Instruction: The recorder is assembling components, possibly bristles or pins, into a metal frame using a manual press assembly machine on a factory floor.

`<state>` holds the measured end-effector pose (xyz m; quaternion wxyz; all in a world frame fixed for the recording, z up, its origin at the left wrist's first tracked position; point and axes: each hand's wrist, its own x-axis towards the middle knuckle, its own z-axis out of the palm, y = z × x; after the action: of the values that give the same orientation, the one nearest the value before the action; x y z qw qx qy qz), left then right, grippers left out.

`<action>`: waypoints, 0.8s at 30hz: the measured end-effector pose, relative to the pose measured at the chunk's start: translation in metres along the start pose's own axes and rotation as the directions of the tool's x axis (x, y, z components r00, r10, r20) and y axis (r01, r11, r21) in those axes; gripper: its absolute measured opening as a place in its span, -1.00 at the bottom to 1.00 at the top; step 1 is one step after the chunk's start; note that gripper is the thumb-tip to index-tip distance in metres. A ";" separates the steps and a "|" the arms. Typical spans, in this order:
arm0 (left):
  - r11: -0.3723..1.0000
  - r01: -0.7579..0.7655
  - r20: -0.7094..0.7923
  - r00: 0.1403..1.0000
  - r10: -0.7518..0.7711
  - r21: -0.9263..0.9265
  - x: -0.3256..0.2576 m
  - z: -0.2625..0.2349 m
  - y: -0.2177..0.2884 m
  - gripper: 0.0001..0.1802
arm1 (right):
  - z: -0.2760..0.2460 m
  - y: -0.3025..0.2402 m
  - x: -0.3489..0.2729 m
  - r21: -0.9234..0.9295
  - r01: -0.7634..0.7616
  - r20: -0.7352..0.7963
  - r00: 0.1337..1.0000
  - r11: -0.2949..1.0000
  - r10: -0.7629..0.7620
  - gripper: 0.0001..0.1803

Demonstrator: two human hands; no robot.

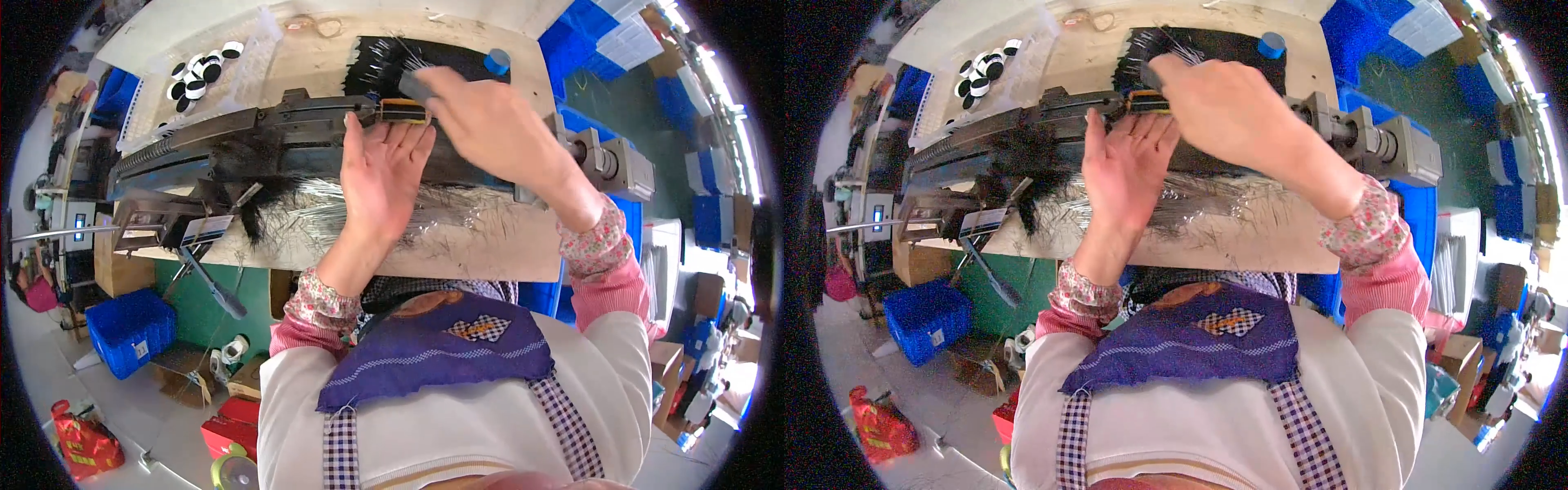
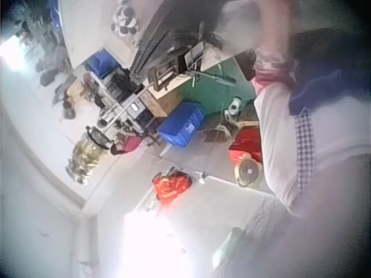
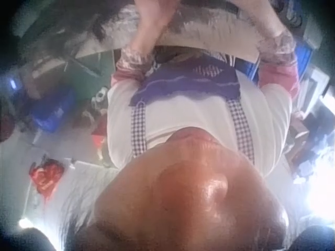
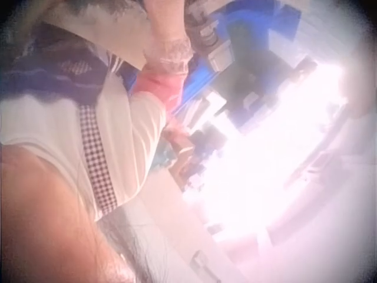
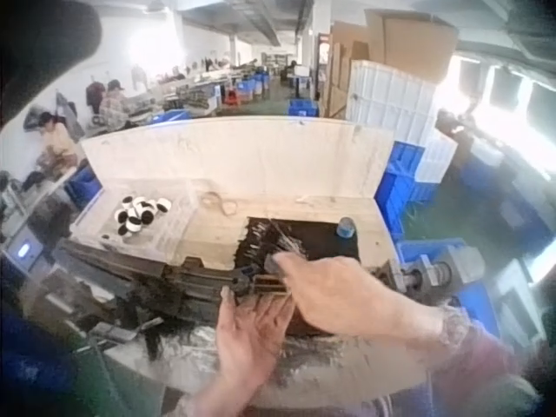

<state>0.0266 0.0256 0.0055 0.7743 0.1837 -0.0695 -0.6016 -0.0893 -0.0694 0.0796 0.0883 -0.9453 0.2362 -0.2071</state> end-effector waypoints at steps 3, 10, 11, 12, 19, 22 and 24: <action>0.999 0.038 -0.108 0.993 -0.040 -0.021 -0.001 0.009 0.002 -0.48 | 0.012 -0.008 0.001 -0.151 0.038 0.189 0.982 0.988 -0.009 -0.62; 0.994 0.069 -0.105 0.993 -0.060 0.082 0.009 0.008 -0.003 -0.48 | 0.009 -0.002 0.004 -0.237 0.134 0.232 0.969 0.962 -0.078 -0.67; 0.990 0.054 -0.086 0.995 -0.043 0.130 0.012 0.010 -0.007 -0.54 | 0.008 0.002 -0.005 -0.246 0.113 0.228 0.972 0.963 -0.056 -0.67; 0.984 0.027 -0.056 0.998 -0.018 0.174 0.016 0.012 -0.006 -0.60 | 0.010 0.005 -0.015 -0.178 0.075 0.162 0.986 0.981 -0.046 -0.65; 0.985 0.086 -0.156 0.986 -0.063 0.150 -0.005 -0.025 -0.070 -0.63 | 0.066 0.041 -0.156 0.045 -0.076 0.195 0.979 0.996 0.066 -0.67; 0.965 0.193 -0.142 0.975 -0.169 0.176 -0.016 -0.044 -0.078 -0.56 | 0.086 0.046 -0.158 0.032 -0.260 0.296 0.925 0.965 0.239 -0.76; 0.932 0.306 0.009 0.950 -0.313 0.193 -0.047 -0.012 -0.052 -0.47 | 0.093 0.051 -0.164 0.072 -0.195 0.185 0.966 0.978 0.179 -0.76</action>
<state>-0.0285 0.0618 -0.0195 0.6473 0.2532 -0.1118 -0.7102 -0.2018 -0.0279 -0.0752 0.1705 -0.9285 0.3060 -0.1234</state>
